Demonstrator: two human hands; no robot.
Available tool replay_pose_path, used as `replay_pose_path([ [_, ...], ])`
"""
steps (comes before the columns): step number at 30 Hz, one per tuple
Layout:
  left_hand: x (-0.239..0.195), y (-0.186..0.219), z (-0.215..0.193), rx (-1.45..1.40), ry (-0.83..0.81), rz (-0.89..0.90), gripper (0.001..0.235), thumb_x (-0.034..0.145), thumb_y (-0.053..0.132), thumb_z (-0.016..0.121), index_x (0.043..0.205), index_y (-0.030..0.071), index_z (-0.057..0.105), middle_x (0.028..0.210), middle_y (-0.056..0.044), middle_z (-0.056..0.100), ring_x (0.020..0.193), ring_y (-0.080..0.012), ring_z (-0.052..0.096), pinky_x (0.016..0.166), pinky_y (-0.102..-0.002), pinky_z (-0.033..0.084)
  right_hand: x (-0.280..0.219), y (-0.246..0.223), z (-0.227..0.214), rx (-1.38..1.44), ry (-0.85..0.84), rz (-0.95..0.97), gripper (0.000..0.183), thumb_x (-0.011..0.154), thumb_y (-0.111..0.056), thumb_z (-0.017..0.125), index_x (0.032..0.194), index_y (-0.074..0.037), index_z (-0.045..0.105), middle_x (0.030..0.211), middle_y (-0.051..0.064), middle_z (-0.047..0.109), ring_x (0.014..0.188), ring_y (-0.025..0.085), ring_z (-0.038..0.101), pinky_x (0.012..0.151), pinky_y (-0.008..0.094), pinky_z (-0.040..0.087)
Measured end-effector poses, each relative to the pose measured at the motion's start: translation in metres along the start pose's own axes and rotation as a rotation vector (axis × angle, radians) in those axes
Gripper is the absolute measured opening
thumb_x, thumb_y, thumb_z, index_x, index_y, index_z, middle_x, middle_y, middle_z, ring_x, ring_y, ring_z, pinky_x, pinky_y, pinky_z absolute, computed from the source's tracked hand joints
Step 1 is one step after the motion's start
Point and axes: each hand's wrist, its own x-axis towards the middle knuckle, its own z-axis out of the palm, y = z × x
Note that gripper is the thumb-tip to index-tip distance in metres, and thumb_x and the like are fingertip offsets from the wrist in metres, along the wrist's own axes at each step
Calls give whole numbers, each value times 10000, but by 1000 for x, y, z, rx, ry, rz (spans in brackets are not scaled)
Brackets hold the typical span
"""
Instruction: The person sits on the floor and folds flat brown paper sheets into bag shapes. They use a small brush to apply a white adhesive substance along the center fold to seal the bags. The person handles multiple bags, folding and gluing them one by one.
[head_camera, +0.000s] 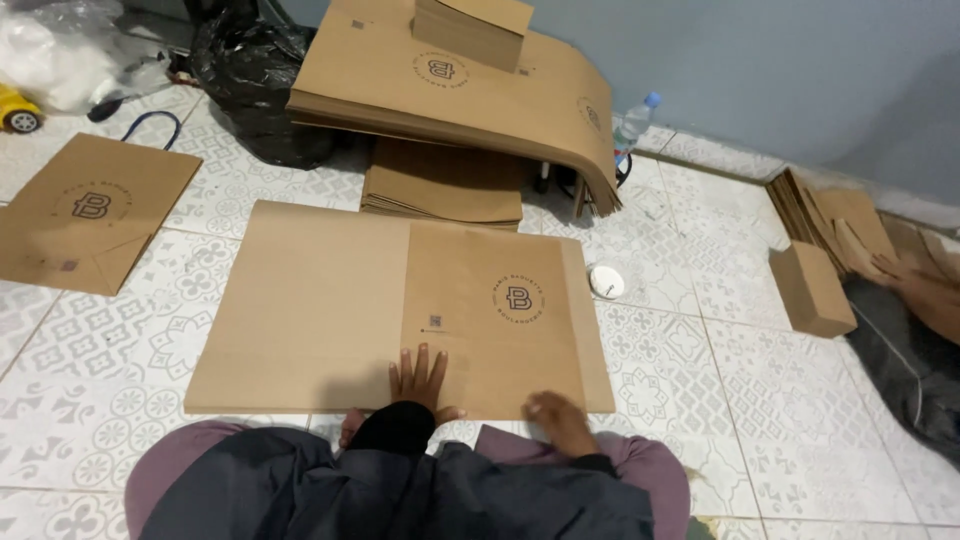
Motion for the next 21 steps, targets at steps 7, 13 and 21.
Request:
replay_pose_path([
  [7, 19, -13, 44, -398, 461, -163, 929, 941, 681, 505, 1656, 237, 111, 1702, -172, 86, 1517, -384, 257, 1220, -468, 309, 48, 117, 0, -235, 123, 485, 686, 950, -567, 500, 1508, -168, 505, 1339, 174, 662, 1283, 327, 631, 1033, 423, 564],
  [13, 32, -39, 41, -1047, 468, -192, 839, 959, 447, 641, 1618, 113, 245, 1661, -237, 206, 1530, -368, 268, 1266, -425, 304, 32, 80, -15, -39, 149, 595, 579, 941, -360, 633, 1445, -90, 542, 1232, 202, 558, 1055, 392, 726, 802, 483, 655],
  [21, 26, -43, 79, -1501, 431, -218, 644, 765, 1, 582, 1389, 150, 641, 1112, -48, 778, 958, -165, 698, 819, -273, 550, -11, -37, -64, 558, 329, 662, 361, 993, -82, 503, 1352, -122, 524, 1332, 202, 606, 843, 386, 720, 581, 443, 666],
])
